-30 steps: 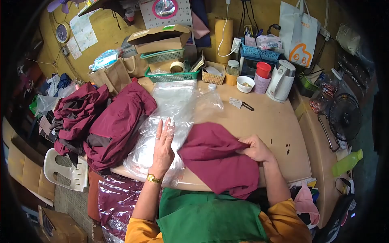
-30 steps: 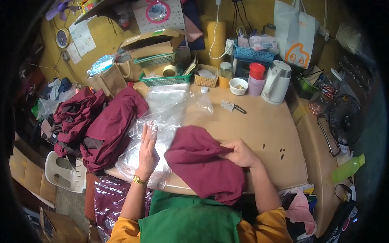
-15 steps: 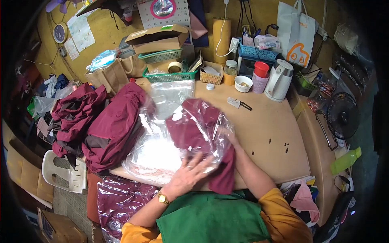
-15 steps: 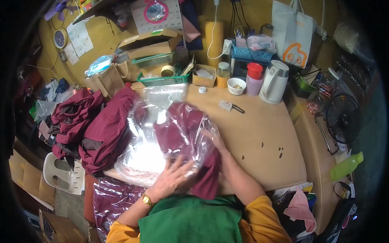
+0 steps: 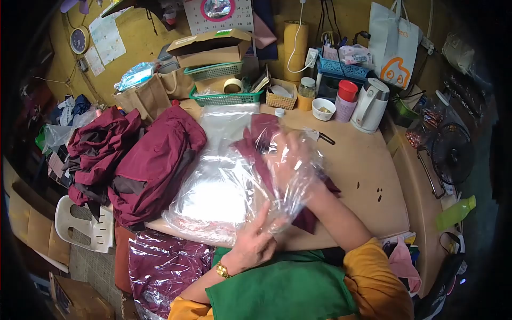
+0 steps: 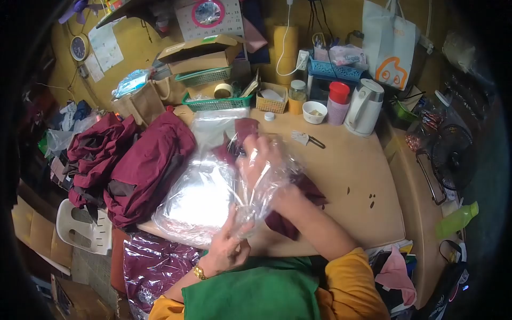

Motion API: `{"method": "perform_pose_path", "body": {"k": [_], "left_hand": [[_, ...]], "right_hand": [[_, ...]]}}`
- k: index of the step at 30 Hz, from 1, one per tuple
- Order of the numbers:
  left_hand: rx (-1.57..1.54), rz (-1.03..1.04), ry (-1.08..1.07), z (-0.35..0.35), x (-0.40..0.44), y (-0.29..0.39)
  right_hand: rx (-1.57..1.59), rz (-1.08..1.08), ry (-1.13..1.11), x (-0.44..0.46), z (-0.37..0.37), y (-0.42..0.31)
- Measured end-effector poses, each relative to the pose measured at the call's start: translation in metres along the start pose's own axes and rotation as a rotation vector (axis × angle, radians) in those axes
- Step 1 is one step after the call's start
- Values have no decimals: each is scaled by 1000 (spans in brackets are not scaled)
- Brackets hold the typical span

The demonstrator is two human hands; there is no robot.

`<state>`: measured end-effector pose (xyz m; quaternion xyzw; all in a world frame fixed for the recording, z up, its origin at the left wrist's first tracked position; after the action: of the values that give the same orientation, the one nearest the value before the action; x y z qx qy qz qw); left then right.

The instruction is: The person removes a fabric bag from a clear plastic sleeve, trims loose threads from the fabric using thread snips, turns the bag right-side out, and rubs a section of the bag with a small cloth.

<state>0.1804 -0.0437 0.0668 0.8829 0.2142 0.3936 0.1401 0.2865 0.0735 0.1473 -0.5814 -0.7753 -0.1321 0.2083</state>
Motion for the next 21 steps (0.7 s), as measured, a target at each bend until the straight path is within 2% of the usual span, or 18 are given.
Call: {"method": "perform_pose_path", "body": {"k": [1,2,3,5,6,7,9,10,11,12,13,14,15,17,18,19,21], "left_hand": [[-34,-117,47,-7,2,-6],[-52,-85,18,-12,14,-1],[-57,-85,20,-22,26,4],[-308,166,-334,-13,41,35],[-487,119,-493,-2,32,38],[-486,118,-490,-9,36,36],[-599,235,-511,-34,56,33],[-651,104,-320,-48,73,10],[-544,-23,-160,-71,91,-9],[-381,-109,-76,-76,112,-27],[-143,16,-8,-65,128,-49],[100,-3,-72,-40,135,-77],[199,-10,-100,-12,137,-99],[332,-19,-183,40,140,-137],[363,-22,-237,60,142,-146],[369,-41,-409,78,146,-147],[411,0,-412,108,149,-147]], "right_hand": [[-162,-332,306,-39,45,-3],[-167,-332,304,-38,53,-2],[103,-331,49,-34,67,-4],[649,-295,-466,-38,94,-19],[913,-273,-723,-42,107,-24],[360,-240,-242,-49,114,-11],[244,-163,-375,-73,168,-14],[370,-256,-238,-80,159,-15],[371,-259,-239,-80,160,-19],[365,-275,-335,-81,166,-28],[359,-288,-432,-84,171,-36],[298,-380,-440,-77,153,-42],[295,-385,-437,-72,155,-41],[710,-77,-475,-55,160,-20],[656,-131,-283,-50,148,-16],[586,-164,-84,-47,135,-11],[144,-126,-355,-47,174,-10]]}}
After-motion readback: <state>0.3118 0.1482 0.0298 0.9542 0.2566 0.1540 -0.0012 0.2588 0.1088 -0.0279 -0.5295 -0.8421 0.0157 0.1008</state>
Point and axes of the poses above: each hand's wrist, its own x-axis towards the middle knuckle, its own z-axis out of the palm, y = z × x, the point moved 7 cm from there along x, towards the middle knuckle, and after that the axes turned 12 degrees about z, right-handed, at the moved point
